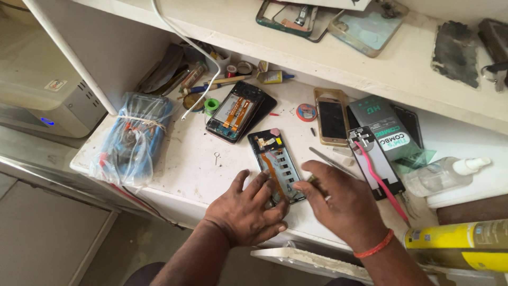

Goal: The person uses a small green tool to scrape adhesive residue from the inner frame of a disassembled smartphone. They hold the phone steady with the left hand while working along the edges and corners of the frame. The work continues on the same device throughout the clip.

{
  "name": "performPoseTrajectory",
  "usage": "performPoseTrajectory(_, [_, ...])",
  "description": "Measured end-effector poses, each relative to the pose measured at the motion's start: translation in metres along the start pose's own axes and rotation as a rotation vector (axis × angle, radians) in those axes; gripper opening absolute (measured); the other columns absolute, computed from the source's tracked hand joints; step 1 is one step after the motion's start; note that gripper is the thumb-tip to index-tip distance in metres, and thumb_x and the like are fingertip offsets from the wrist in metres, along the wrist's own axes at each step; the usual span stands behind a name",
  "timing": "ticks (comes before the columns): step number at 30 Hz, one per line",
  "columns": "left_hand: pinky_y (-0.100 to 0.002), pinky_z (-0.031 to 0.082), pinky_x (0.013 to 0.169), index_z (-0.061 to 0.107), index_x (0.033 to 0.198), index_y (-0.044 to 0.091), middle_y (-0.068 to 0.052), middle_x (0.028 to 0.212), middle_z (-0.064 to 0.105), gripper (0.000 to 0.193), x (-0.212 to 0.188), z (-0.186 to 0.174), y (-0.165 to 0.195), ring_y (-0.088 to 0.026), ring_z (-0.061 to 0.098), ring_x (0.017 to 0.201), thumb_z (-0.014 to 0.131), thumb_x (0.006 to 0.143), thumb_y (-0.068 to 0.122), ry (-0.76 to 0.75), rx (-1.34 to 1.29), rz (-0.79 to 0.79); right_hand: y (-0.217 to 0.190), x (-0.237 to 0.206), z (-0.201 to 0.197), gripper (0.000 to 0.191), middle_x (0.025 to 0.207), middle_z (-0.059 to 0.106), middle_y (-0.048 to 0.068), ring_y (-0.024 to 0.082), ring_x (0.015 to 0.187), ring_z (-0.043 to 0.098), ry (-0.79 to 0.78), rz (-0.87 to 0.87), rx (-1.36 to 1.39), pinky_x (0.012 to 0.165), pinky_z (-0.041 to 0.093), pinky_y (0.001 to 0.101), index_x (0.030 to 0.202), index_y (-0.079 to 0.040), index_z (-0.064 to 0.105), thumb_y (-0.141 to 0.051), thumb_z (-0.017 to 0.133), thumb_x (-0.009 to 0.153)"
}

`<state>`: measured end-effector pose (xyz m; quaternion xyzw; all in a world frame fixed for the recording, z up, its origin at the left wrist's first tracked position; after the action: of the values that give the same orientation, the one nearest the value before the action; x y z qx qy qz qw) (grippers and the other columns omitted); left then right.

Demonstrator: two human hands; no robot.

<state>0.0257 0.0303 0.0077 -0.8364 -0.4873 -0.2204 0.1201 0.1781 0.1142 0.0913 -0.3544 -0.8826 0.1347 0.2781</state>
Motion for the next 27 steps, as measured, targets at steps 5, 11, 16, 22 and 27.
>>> performPoseTrajectory(5, [-0.069,0.041,0.103,0.060,0.126,0.024,-0.022,0.130,0.058,0.047,-0.001,0.001,0.000,-0.041,0.053,0.131,0.059,0.093,0.059,0.010,0.002,-0.012,-0.002,-0.002,-0.003,0.041,0.104,0.076,0.010,0.014,0.084,0.078,0.004,-0.099,0.260,0.070,0.064,0.0287,0.126,-0.008,0.062,-0.012,0.076,0.088])
performPoseTrajectory(11, [-0.068,0.042,0.104,0.060,0.126,0.024,-0.021,0.130,0.058,0.047,-0.001,0.001,0.000,-0.040,0.053,0.132,0.060,0.095,0.058,0.031,-0.022,-0.004,-0.001,-0.001,-0.009,0.046,0.099,0.077,0.010,0.015,0.077,0.077,0.016,-0.056,0.119,0.069,0.062,0.0257,0.124,-0.010,0.065,-0.014,0.081,0.082])
performPoseTrajectory(16, [-0.069,0.041,0.102,0.061,0.124,0.025,-0.023,0.126,0.059,0.047,0.001,0.003,0.000,-0.041,0.053,0.129,0.058,0.093,0.060,-0.021,0.015,-0.006,-0.004,0.000,-0.004,0.045,0.097,0.079,0.007,0.013,0.080,0.080,-0.037,-0.034,0.205,0.068,0.063,0.0252,0.129,-0.011,0.066,-0.013,0.077,0.085])
performPoseTrajectory(22, [-0.068,0.042,0.103,0.061,0.125,0.023,-0.021,0.127,0.060,0.046,-0.001,0.000,0.001,-0.040,0.054,0.131,0.057,0.096,0.059,0.014,-0.009,-0.015,-0.009,-0.001,-0.008,0.037,0.101,0.077,0.012,0.018,0.080,0.078,0.113,-0.112,0.087,0.063,0.061,0.0268,0.118,-0.007,0.067,-0.013,0.081,0.085])
performPoseTrajectory(27, [-0.068,0.043,0.103,0.061,0.125,0.023,-0.021,0.128,0.060,0.047,0.000,-0.001,0.001,-0.040,0.055,0.129,0.059,0.094,0.058,0.026,-0.014,-0.015,-0.007,0.001,-0.002,0.034,0.091,0.079,0.009,0.016,0.077,0.079,0.093,0.034,0.049,0.059,0.060,0.0290,0.114,-0.008,0.069,-0.017,0.083,0.084])
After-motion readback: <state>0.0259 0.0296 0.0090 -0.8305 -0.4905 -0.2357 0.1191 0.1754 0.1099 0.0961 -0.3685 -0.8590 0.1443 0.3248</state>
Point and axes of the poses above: each hand's wrist, its own x-axis towards the middle knuckle, its own z-axis out of the palm, y = z × x, the point moved 5 cm from there along x, towards the middle knuckle
